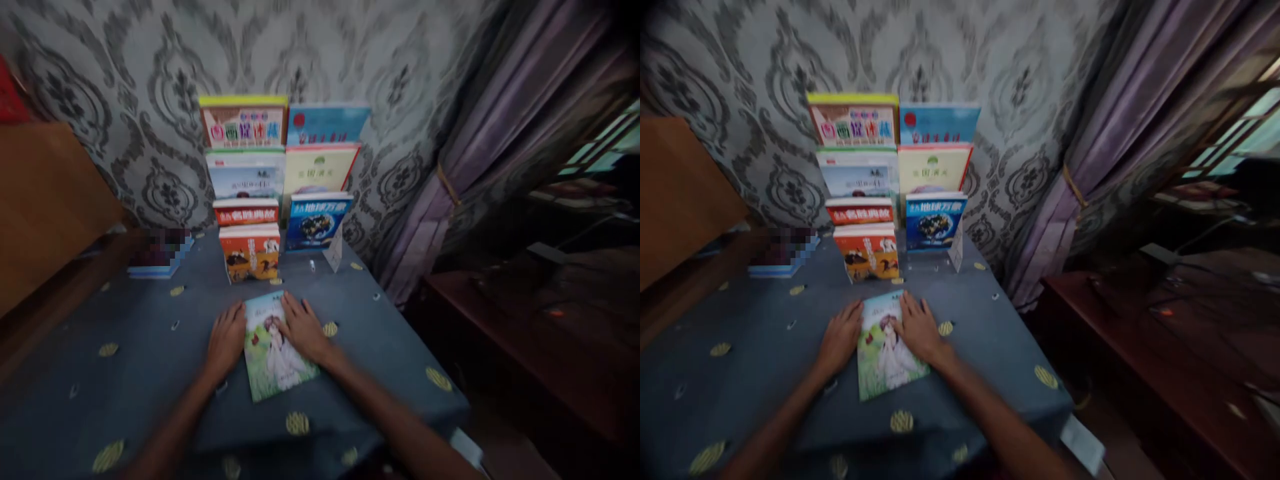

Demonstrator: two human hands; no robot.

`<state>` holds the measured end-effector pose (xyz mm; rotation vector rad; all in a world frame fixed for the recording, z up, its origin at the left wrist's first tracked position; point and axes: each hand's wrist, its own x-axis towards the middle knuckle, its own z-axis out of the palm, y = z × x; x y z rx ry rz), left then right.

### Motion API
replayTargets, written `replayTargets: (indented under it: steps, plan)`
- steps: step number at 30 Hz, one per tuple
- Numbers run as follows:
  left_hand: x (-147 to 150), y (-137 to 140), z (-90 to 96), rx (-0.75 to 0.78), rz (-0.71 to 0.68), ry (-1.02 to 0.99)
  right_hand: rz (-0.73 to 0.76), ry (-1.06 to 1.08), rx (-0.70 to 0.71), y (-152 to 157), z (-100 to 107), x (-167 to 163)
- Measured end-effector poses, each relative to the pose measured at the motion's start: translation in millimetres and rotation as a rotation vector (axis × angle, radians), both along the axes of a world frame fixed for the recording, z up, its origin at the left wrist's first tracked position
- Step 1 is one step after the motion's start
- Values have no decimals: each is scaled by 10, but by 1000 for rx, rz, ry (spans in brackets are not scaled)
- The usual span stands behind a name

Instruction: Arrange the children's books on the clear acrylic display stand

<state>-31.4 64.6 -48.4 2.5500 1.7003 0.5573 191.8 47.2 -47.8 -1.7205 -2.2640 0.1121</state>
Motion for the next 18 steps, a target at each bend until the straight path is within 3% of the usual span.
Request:
replayTargets:
  steps: [8,14,18]
  plan:
    - [-156,109,-24,-134,-44,-187,8,-51,-40,-427,-35,112]
    - [-184,127,-94,-84,-62,-291,27,-100,-52,-661,-67,146]
    - [-124,49,-70,-66,-64,-212,36,-108,-24,-731,-111,150]
